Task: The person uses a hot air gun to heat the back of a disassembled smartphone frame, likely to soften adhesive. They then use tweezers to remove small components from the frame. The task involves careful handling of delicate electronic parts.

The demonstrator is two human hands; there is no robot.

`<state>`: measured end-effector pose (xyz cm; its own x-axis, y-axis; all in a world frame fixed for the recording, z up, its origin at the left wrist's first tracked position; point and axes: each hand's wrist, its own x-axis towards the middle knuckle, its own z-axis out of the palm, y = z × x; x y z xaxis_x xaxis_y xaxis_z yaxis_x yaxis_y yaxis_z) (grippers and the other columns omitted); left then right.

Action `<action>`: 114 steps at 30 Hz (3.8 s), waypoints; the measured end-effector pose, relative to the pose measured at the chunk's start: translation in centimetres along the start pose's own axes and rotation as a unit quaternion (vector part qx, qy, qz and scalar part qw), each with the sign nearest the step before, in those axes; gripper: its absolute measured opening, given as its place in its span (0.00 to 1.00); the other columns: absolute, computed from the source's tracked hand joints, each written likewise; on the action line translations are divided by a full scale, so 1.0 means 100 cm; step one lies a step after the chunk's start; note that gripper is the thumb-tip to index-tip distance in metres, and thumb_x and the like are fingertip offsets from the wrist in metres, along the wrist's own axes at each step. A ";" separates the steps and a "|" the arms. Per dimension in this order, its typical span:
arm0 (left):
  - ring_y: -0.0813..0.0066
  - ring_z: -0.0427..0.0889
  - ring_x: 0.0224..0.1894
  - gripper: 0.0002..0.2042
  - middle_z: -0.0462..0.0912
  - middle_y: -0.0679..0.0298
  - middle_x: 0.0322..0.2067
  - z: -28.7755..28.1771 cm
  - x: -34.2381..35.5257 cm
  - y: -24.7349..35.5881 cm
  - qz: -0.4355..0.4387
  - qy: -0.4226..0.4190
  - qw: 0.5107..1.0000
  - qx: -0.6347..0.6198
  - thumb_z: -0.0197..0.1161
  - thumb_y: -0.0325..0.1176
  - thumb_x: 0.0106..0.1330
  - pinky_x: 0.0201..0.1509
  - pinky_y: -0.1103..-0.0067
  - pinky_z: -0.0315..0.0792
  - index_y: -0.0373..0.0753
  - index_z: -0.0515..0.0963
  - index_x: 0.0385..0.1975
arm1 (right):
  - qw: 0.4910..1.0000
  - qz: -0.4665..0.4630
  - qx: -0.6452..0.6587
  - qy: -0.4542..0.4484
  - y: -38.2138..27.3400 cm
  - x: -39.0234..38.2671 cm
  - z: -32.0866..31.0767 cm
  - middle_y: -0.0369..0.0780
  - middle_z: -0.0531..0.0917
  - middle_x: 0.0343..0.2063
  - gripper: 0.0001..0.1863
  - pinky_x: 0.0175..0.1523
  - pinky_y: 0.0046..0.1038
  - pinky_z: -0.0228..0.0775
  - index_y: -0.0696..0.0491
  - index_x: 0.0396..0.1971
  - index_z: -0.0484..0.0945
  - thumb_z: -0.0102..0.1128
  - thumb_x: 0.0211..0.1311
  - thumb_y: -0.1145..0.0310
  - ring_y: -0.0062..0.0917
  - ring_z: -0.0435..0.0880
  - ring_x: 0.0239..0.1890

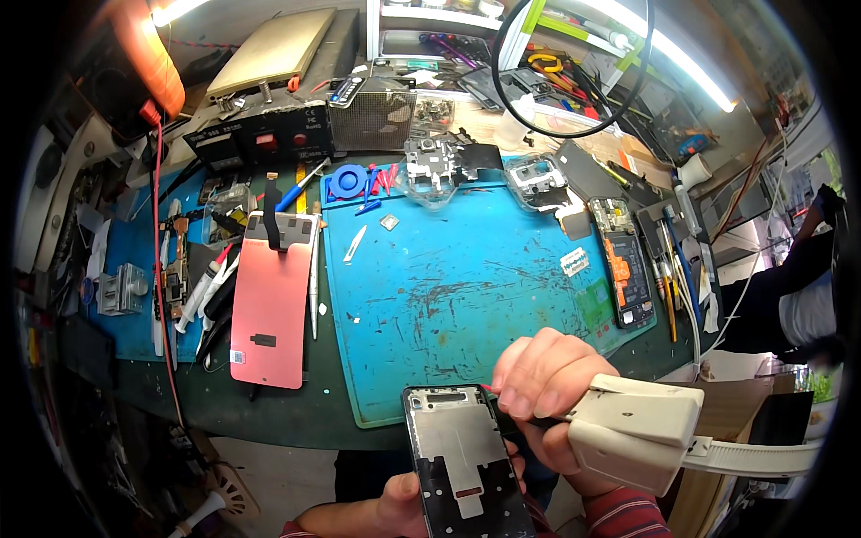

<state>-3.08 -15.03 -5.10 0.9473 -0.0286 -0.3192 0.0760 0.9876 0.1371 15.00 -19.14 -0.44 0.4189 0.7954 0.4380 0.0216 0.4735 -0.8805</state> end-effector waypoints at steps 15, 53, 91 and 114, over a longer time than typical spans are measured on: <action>0.63 0.80 0.52 0.56 0.77 0.50 0.49 0.011 0.001 0.003 0.006 0.015 1.000 -0.026 0.80 0.63 0.36 0.54 0.71 0.78 0.30 0.62 0.60 | 1.000 0.012 -0.006 -0.001 0.000 0.001 0.000 0.33 0.76 0.28 0.17 0.40 0.32 0.72 0.48 0.31 0.73 0.71 0.59 0.55 0.24 0.77 0.32; 0.82 0.73 0.54 0.47 0.73 0.70 0.50 0.011 0.006 -0.013 0.006 -0.004 1.000 0.021 0.80 0.61 0.40 0.56 0.80 0.68 0.38 0.66 0.57 | 1.000 0.002 -0.012 0.006 0.000 -0.005 -0.002 0.34 0.75 0.26 0.15 0.35 0.27 0.72 0.49 0.28 0.72 0.71 0.60 0.60 0.22 0.76 0.29; 0.79 0.66 0.63 0.50 0.66 0.68 0.59 0.026 0.009 -0.017 0.026 0.003 0.996 0.082 0.70 0.67 0.50 0.64 0.74 0.62 0.42 0.55 0.66 | 1.000 0.002 -0.003 0.031 -0.007 -0.014 0.000 0.32 0.73 0.24 0.17 0.33 0.25 0.70 0.47 0.26 0.71 0.72 0.59 0.56 0.20 0.74 0.27; 0.79 0.67 0.63 0.48 0.66 0.68 0.58 0.024 0.009 -0.020 0.040 -0.007 0.996 0.081 0.69 0.65 0.53 0.65 0.73 0.63 0.42 0.55 0.66 | 0.999 0.006 0.029 0.036 -0.012 -0.020 -0.003 0.33 0.74 0.25 0.16 0.34 0.26 0.70 0.49 0.25 0.72 0.72 0.58 0.59 0.21 0.74 0.29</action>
<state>-1.58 -17.44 -3.39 0.9565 0.0452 -0.2881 0.0491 0.9489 0.3116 14.40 -21.43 -0.28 0.4824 0.7735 0.4111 -0.0367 0.4868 -0.8727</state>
